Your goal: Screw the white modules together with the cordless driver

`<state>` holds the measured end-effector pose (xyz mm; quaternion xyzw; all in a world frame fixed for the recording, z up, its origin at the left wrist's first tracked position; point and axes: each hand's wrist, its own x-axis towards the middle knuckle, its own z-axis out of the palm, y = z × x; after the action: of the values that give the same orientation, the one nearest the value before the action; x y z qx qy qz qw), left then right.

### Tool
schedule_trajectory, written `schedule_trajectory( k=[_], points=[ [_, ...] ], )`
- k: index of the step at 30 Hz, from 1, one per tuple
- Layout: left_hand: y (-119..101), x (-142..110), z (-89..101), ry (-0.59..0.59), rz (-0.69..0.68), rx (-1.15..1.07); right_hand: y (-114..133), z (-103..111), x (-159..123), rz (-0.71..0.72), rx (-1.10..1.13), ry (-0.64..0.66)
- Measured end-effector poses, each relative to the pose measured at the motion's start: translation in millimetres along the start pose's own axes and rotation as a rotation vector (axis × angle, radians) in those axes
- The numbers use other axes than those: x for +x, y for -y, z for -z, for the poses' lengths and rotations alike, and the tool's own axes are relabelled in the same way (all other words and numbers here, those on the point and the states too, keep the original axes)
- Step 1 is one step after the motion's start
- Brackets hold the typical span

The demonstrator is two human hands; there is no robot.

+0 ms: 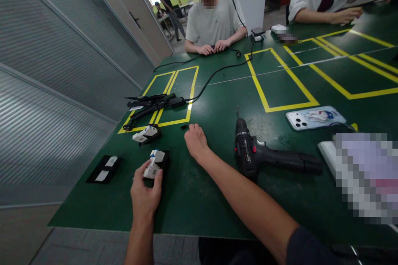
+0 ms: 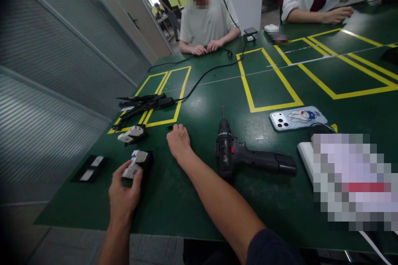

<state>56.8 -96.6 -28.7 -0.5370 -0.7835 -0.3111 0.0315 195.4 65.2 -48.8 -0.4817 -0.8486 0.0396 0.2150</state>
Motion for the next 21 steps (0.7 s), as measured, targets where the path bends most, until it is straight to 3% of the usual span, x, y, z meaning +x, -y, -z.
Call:
schedule_trajectory(
  k=[16, 21],
  points=[
    [-1.7, -0.3, 0.5, 0.005, 0.017, -0.011, 5.3, 6.3, -4.8, 0.002, -0.108, -0.081],
    [-2.1, -0.2, 0.7, 0.007, 0.024, -0.012, 5.2, 5.0, -4.1, 0.046, -0.09, -0.039]
  ],
)
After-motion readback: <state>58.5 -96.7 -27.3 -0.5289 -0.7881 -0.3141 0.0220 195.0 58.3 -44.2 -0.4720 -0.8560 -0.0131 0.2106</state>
